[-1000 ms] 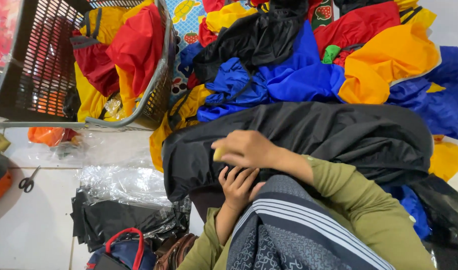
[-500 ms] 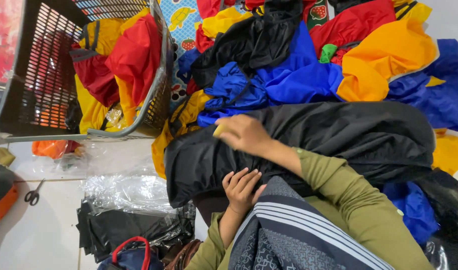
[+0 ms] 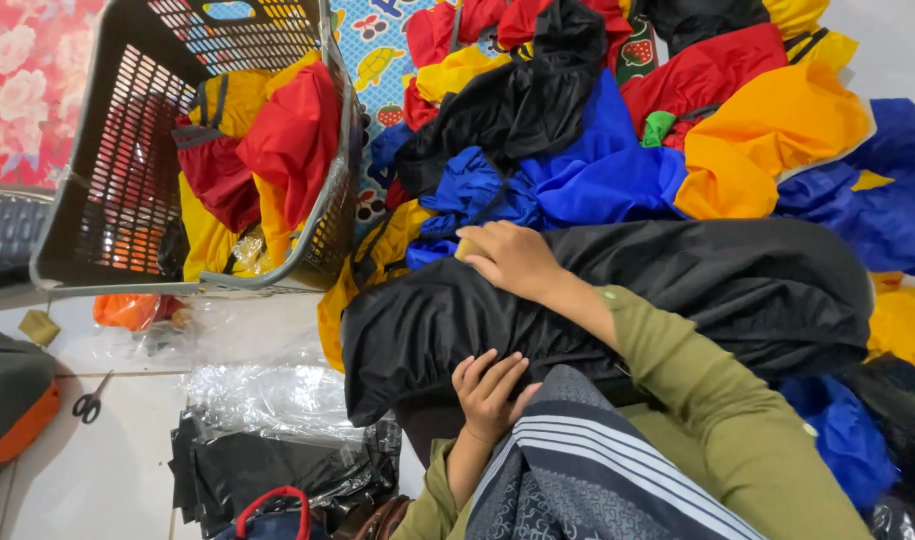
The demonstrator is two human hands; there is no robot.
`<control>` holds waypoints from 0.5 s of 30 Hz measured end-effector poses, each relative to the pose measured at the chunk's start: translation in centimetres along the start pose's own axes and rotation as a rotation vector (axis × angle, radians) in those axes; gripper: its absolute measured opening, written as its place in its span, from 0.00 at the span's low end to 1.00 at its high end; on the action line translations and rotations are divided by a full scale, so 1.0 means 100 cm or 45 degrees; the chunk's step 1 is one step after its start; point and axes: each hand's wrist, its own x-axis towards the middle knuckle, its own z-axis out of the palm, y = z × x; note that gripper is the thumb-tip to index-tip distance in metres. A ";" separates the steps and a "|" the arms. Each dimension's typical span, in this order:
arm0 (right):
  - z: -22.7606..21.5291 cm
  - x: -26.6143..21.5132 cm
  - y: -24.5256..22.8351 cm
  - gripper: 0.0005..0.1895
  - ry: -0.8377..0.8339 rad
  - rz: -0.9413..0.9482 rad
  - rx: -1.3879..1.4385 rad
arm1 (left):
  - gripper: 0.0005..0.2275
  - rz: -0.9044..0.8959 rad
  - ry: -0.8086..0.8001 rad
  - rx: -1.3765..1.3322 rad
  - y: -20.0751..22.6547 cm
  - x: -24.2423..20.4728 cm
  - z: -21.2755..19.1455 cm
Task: Folding a fabric cover and placing it into a plastic bag
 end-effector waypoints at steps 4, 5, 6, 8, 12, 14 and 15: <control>-0.097 -0.062 -0.012 0.17 -0.025 0.053 0.053 | 0.31 -0.048 0.135 0.110 -0.012 -0.011 -0.009; -0.115 -0.080 -0.010 0.19 0.002 0.087 -0.029 | 0.26 -0.130 0.253 0.207 -0.017 -0.013 -0.013; -0.135 -0.097 -0.006 0.21 0.032 0.114 -0.111 | 0.26 -0.209 0.377 0.310 -0.023 -0.013 -0.017; -0.154 -0.137 0.005 0.22 0.042 0.202 -0.195 | 0.21 -0.367 0.415 0.421 -0.025 0.003 -0.034; -0.180 -0.194 0.015 0.23 0.109 0.444 -0.268 | 0.29 -0.867 0.606 0.458 -0.034 0.009 -0.051; -0.171 -0.207 0.021 0.23 0.181 0.467 -0.233 | 0.30 -1.159 0.714 0.400 -0.047 -0.002 -0.045; -0.166 -0.214 0.023 0.22 0.250 0.502 -0.195 | 0.32 -1.449 0.806 0.332 -0.053 -0.008 -0.041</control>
